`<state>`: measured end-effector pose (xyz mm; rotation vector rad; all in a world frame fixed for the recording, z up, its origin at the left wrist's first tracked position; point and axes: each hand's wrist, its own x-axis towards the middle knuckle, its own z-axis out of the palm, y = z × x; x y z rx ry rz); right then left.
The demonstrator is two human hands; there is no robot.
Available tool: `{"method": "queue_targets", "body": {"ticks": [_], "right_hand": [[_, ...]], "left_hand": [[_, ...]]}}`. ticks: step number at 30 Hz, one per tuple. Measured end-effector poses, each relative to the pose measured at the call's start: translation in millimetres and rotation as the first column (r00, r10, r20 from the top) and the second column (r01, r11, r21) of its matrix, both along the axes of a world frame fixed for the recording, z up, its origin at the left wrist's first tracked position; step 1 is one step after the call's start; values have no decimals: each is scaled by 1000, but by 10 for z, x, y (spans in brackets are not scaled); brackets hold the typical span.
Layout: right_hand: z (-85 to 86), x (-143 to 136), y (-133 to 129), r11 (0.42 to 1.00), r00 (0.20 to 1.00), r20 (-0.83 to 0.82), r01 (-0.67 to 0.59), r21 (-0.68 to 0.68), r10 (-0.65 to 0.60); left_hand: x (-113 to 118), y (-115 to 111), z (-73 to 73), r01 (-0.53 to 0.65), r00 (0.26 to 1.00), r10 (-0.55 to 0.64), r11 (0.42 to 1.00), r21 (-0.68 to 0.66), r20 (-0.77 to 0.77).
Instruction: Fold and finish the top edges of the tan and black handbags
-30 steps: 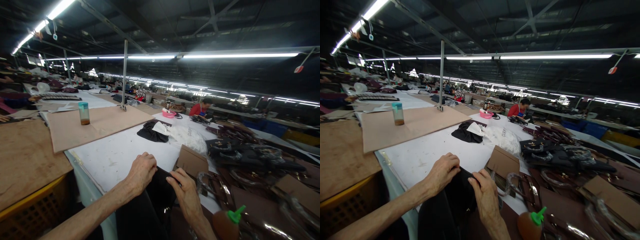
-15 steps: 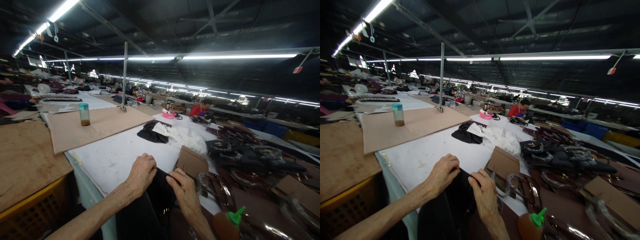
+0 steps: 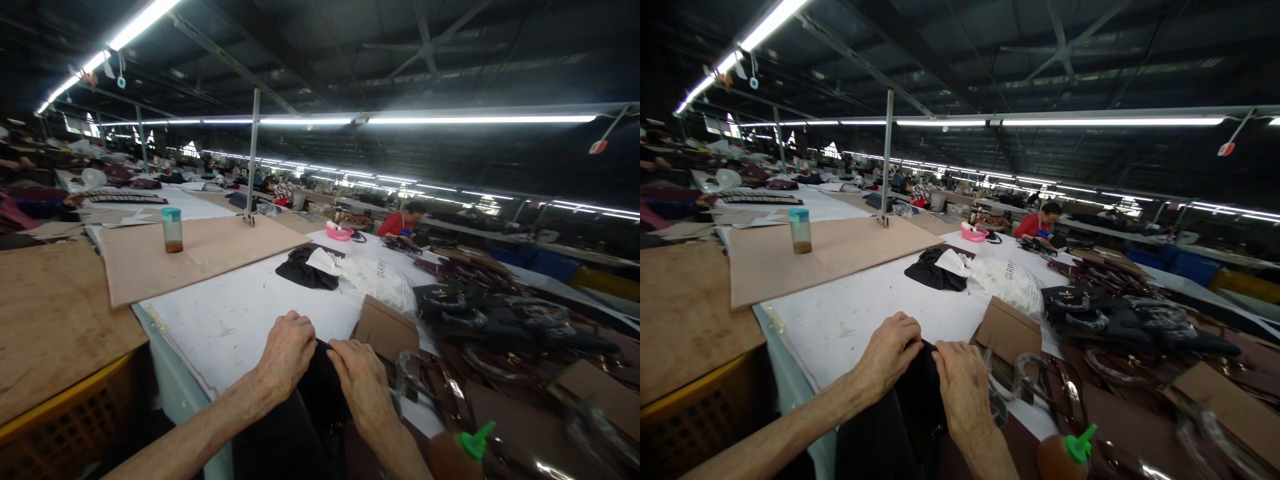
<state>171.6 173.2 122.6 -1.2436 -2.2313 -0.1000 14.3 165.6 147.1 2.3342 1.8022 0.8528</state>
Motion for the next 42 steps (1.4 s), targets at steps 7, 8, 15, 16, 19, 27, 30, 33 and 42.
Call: {"method": "queue_targets", "body": {"ticks": [7, 8, 15, 16, 19, 27, 30, 33, 42], "right_hand": [[-30, -65, 40, 999, 993, 106, 41, 12, -42], [-21, -47, 35, 999, 994, 105, 36, 6, -36], [126, 161, -80, 992, 994, 112, 1, -128, 14], [123, 187, -86, 989, 994, 106, -1, -146, 17], [63, 251, -77, 987, 997, 74, 7, -162, 5], [-48, 327, -84, 996, 999, 44, -5, -89, 9], [-44, 320, -106, 999, 999, 48, -10, -49, 12], [-50, 318, -119, 1000, 999, 38, -25, -6, 25], [-64, 333, -102, 999, 997, 72, 20, -38, -17]], "left_hand": [[-174, -50, 30, -16, 998, 23, 994, -111, 60], [-246, -51, 37, -15, 998, 24, 992, -129, 66], [-758, 30, 163, 425, 895, -283, 777, -464, 346], [-776, 45, 174, 482, 863, -306, 734, -477, 402], [-731, 75, 197, 480, 870, -334, 746, -462, 363], [-467, 78, 280, 291, 904, -355, 919, -266, -238], [-416, 71, 282, 338, 855, -381, 924, -179, -353], [-390, 58, 280, 374, 839, -399, 917, -141, -369], [-351, -7, 294, 439, 833, -444, 894, -93, -330]]}}
